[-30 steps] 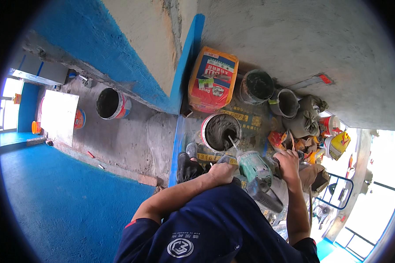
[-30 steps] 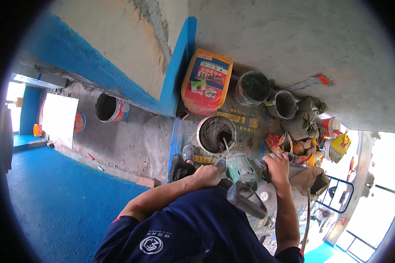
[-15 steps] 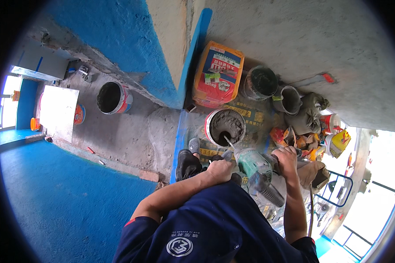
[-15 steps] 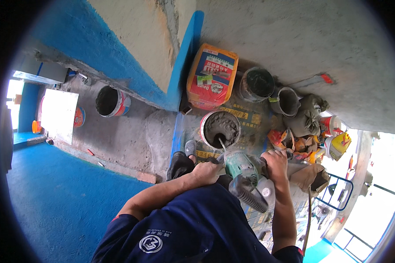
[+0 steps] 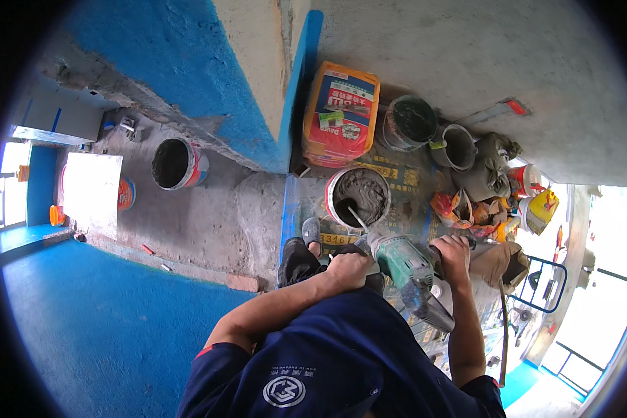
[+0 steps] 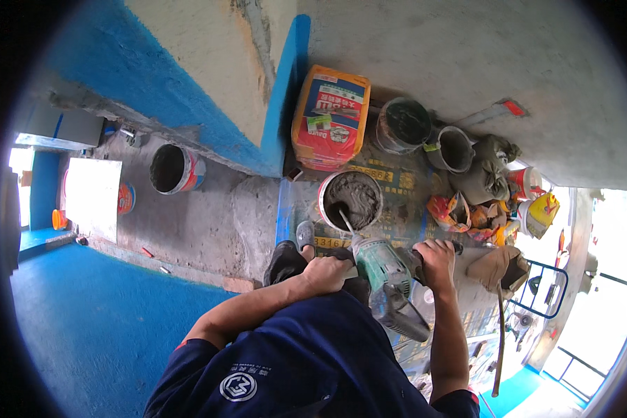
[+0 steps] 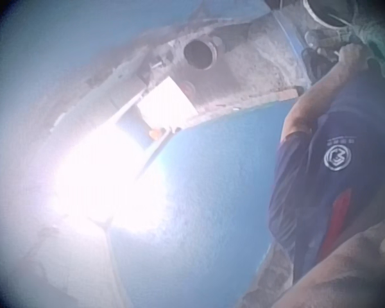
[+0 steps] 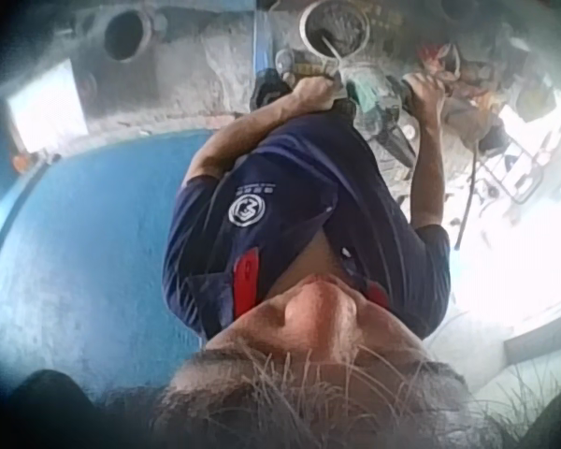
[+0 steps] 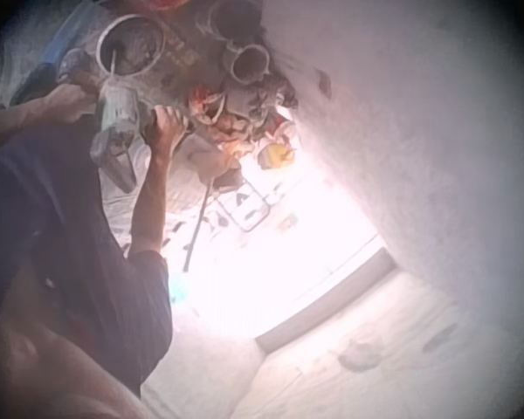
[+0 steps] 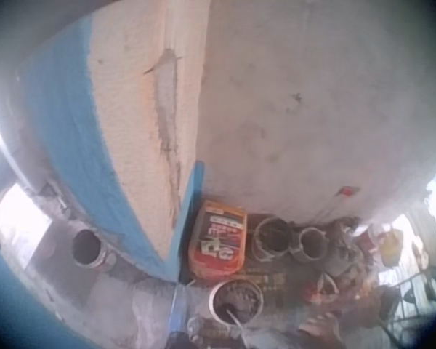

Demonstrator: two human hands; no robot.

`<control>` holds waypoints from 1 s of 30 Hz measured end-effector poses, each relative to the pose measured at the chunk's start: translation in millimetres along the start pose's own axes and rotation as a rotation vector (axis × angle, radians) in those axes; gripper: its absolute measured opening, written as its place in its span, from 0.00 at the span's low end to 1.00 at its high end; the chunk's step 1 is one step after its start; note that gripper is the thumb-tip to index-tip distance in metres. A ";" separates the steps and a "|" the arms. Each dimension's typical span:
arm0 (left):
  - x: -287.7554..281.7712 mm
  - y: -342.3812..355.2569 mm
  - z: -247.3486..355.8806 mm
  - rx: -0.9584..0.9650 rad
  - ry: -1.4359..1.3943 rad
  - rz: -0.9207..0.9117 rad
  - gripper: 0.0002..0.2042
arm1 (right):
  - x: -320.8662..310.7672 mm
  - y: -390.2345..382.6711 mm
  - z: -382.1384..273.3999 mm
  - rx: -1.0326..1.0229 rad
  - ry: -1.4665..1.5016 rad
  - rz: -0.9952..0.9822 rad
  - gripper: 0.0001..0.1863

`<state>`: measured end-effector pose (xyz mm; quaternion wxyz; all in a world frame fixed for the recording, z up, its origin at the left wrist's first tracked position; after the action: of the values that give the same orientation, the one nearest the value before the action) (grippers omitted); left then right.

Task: The person mixes cement in a bucket using a power mixer and then applies mortar to the back of a large tile using a trowel.

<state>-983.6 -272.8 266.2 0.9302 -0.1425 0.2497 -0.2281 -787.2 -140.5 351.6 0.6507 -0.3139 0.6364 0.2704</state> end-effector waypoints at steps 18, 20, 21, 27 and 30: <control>-8.6 5.7 18.3 0.000 -0.003 0.036 0.11 | 1.3 16.1 17.2 -0.064 -0.049 0.006 0.05; -6.4 10.2 18.2 -0.036 0.004 0.037 0.11 | 4.8 17.0 24.4 -0.067 -0.060 0.000 0.06; -5.6 12.3 19.2 -0.037 0.005 0.044 0.11 | 5.1 16.9 27.6 -0.072 -0.062 0.004 0.06; 6.5 30.6 21.6 -0.027 0.000 0.096 0.11 | 6.0 21.1 48.6 -0.085 -0.044 0.021 0.06; 9.7 43.1 25.8 -0.030 0.002 0.165 0.11 | 8.0 20.2 62.1 -0.090 -0.039 0.027 0.06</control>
<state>-947.3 -236.9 267.6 0.9433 -0.1350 0.2650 -0.1472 -761.2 -80.9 341.9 0.6446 -0.3288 0.6148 0.3136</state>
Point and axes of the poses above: each hand's wrist, its own y-axis towards the middle knuckle, its own x-axis out of the palm, z = x × y, the point moved 4 cm from there along y, towards the middle knuckle, and after that the axes turned 9 degrees about -y, right-handed, at the moved point
